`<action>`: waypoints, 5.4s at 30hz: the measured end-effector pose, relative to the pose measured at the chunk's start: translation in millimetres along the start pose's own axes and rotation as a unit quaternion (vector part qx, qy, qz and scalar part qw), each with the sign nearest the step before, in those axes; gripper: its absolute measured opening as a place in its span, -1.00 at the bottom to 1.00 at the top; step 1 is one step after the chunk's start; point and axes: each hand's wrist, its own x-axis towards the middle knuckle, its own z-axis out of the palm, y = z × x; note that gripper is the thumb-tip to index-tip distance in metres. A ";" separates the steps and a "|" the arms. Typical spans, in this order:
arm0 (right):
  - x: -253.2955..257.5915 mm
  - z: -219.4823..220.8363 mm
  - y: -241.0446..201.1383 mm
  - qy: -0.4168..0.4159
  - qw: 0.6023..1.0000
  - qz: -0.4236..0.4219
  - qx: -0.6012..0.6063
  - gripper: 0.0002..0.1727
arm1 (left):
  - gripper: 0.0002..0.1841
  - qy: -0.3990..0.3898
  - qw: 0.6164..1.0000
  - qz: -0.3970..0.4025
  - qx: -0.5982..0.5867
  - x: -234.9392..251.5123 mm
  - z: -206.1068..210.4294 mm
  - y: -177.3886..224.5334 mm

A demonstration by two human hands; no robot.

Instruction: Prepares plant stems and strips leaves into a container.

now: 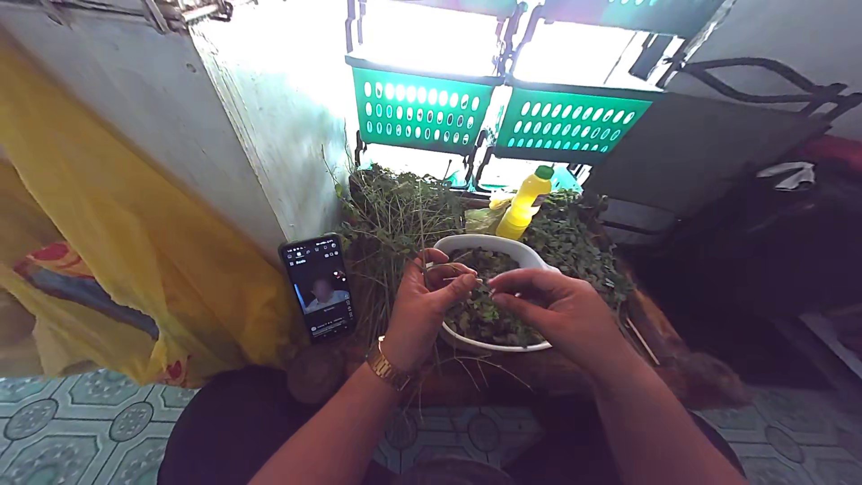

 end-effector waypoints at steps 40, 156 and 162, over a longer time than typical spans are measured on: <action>-0.8 -4.8 -2.6 0.040 0.994 0.090 0.049 -0.87 | -0.46 -0.003 0.996 -0.020 0.081 -2.5 7.9 -0.3; -9.4 13.5 21.2 0.143 0.972 0.182 -0.029 -0.64 | -0.69 0.122 0.992 -0.019 -0.034 1.6 6.8 0.6; -3.2 10.2 4.6 0.082 0.990 0.073 0.088 -0.77 | -0.65 0.096 0.994 -0.032 -0.044 0.4 9.8 0.8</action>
